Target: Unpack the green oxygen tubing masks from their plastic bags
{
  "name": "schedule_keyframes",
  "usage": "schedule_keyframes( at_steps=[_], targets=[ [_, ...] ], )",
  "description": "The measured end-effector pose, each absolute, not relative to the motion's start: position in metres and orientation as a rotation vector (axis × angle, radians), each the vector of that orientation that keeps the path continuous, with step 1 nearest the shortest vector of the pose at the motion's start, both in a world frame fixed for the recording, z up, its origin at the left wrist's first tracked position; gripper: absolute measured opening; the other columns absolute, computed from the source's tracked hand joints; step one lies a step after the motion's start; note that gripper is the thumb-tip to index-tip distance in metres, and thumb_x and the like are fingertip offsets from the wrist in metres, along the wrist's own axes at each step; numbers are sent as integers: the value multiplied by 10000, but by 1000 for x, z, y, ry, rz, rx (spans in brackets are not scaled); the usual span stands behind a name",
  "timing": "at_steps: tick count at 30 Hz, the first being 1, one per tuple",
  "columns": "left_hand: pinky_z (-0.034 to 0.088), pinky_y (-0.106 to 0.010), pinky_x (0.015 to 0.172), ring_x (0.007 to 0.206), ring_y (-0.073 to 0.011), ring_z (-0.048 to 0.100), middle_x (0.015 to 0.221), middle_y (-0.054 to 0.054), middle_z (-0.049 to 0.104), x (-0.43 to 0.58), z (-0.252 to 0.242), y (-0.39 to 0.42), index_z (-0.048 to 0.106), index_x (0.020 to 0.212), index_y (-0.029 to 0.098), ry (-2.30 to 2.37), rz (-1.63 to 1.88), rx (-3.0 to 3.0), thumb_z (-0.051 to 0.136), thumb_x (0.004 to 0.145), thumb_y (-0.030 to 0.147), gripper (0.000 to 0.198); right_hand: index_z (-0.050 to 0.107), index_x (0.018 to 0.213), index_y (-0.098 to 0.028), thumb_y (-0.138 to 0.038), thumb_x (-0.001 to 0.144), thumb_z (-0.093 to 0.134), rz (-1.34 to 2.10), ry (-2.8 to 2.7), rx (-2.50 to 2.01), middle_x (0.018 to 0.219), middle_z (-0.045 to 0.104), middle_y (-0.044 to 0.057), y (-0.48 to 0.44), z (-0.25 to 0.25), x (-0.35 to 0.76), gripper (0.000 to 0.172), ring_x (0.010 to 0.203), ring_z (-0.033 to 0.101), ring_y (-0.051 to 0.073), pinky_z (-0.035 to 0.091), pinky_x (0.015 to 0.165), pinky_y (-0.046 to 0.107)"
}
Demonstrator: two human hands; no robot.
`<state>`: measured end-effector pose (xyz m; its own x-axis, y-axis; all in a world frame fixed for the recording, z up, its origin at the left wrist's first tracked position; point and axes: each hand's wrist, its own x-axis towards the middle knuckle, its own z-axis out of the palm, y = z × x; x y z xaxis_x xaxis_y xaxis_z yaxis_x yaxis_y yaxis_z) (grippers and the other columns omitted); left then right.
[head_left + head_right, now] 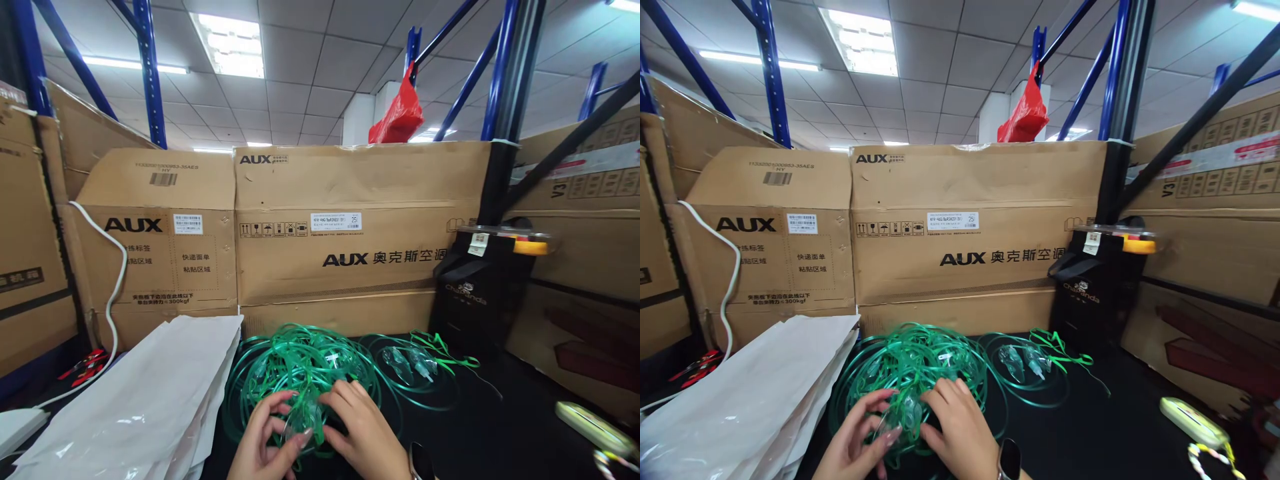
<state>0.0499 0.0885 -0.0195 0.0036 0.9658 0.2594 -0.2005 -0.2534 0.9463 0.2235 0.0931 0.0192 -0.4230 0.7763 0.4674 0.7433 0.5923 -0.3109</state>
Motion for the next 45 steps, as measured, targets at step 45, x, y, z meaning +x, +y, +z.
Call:
schedule_keyframes(
  at_steps=[45],
  targets=[
    [491, -309, 737, 925, -199, 539, 1039, -61, 535, 30, -28, 92, 628, 815, 265, 1332, 1632, 2525, 412, 865, 324, 230, 476, 652, -163, -474, 630, 705, 1476, -1547, -868, 473, 388, -103, 94, 10, 208, 387, 370, 268, 16, 178, 359, 168]
  ],
)
